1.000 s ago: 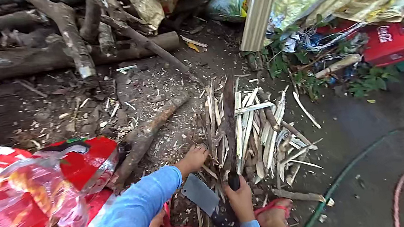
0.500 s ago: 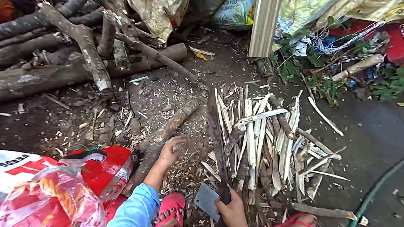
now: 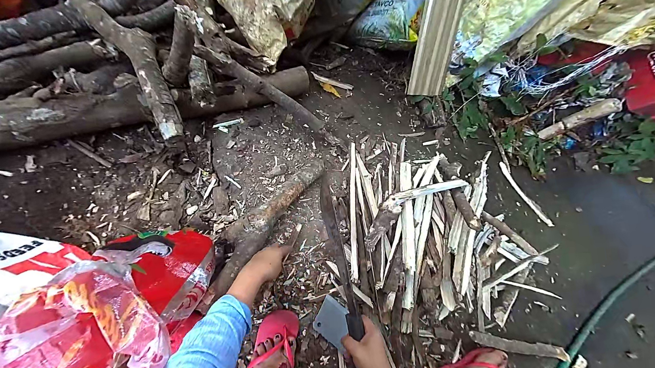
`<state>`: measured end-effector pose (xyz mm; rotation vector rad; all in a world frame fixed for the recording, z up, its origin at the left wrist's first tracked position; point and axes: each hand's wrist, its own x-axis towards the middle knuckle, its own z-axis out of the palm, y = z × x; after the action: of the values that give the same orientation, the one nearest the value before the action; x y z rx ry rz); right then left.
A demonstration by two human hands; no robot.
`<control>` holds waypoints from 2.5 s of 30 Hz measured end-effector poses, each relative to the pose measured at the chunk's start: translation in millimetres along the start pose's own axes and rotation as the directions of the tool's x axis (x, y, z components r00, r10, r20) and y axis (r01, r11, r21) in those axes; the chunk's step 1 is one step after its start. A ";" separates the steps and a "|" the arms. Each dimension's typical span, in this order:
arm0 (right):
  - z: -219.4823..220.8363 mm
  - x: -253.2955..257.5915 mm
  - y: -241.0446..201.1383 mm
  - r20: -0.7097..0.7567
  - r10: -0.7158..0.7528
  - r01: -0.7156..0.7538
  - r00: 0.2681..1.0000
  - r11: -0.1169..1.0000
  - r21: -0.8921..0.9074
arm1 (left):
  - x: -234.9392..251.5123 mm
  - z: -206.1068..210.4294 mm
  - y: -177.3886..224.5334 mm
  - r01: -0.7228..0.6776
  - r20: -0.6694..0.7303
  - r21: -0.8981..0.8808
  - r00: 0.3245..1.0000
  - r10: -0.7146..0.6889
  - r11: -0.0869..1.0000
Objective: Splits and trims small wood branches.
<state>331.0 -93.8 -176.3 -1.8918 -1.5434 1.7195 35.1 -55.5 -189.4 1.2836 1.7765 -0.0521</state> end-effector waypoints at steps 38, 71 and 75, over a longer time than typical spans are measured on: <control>-7.0 -32.7 -57.6 0.001 -0.183 0.174 0.983 0.931 -0.321 | 9.9 0.0 34.8 -0.343 -0.553 -0.307 0.824 0.128 0.888; -1.2 -26.6 -50.2 -0.102 -0.155 0.113 0.983 0.935 -0.335 | -48.5 23.0 -4.2 -0.262 -0.617 -0.513 0.774 -0.139 0.817; -8.0 -6.7 -50.8 -0.072 -0.078 0.059 0.994 0.969 -0.240 | -56.7 34.7 -9.0 -0.261 -0.636 -0.539 0.749 -0.184 0.800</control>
<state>310.1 -71.6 -134.3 -1.9615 -1.8297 1.4666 52.5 -118.6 -175.1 0.8914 2.0880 1.0621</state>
